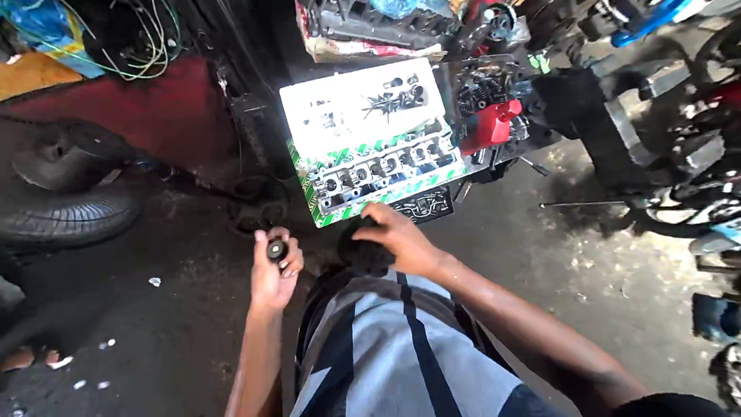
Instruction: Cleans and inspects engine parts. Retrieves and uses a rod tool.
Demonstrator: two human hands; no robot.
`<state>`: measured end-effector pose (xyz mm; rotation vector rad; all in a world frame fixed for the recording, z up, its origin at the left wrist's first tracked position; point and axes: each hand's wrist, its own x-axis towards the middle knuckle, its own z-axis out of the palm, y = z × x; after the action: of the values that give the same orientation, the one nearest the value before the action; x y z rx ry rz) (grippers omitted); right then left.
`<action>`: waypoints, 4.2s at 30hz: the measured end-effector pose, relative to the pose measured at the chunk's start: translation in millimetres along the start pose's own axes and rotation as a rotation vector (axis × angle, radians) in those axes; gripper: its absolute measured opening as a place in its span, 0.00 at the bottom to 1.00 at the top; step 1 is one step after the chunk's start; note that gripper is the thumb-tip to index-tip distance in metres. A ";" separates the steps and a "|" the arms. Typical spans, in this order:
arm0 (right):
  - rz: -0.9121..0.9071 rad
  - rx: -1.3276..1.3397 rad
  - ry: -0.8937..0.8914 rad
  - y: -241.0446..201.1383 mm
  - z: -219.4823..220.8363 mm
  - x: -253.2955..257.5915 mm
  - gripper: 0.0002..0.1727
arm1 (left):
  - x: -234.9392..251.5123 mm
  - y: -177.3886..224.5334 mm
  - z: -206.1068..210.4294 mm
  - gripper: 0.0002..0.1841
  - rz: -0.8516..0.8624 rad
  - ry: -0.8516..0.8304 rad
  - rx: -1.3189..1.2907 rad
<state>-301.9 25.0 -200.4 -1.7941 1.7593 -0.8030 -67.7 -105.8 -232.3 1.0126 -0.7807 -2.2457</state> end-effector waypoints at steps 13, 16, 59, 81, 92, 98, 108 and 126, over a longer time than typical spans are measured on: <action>0.356 0.249 0.269 103.3 -48.7 -46.5 0.20 | 2.8 -32.3 8.5 0.14 -0.067 -0.008 0.212; 0.219 0.271 0.295 131.1 -80.6 -70.2 0.29 | 8.7 -40.2 20.0 0.21 -0.067 -0.175 0.372; -0.090 -0.524 -0.225 193.3 -36.2 71.1 0.15 | -24.9 -95.9 40.5 0.24 0.029 0.655 0.197; 0.066 -0.656 -0.167 199.6 -12.3 74.3 0.20 | -35.2 -87.4 18.8 0.28 0.097 0.763 0.222; 0.093 -0.561 -0.171 214.1 -13.1 74.9 0.21 | -20.7 -85.1 38.1 0.31 0.063 0.772 0.269; 0.195 -0.539 -0.214 205.2 -11.9 76.4 0.24 | -12.9 -92.5 57.1 0.32 0.035 0.768 0.308; 0.371 -0.327 0.178 259.3 -104.1 91.0 0.20 | -7.8 -84.7 85.0 0.18 0.166 0.740 0.034; 0.806 -0.332 -0.005 353.6 -168.8 170.7 0.26 | -54.2 -83.4 81.5 0.17 0.375 0.255 -0.478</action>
<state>-672.1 -151.0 -321.3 -1.0575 2.4381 -0.1771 -121.5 10.3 -220.1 0.8157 -0.2705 -1.8097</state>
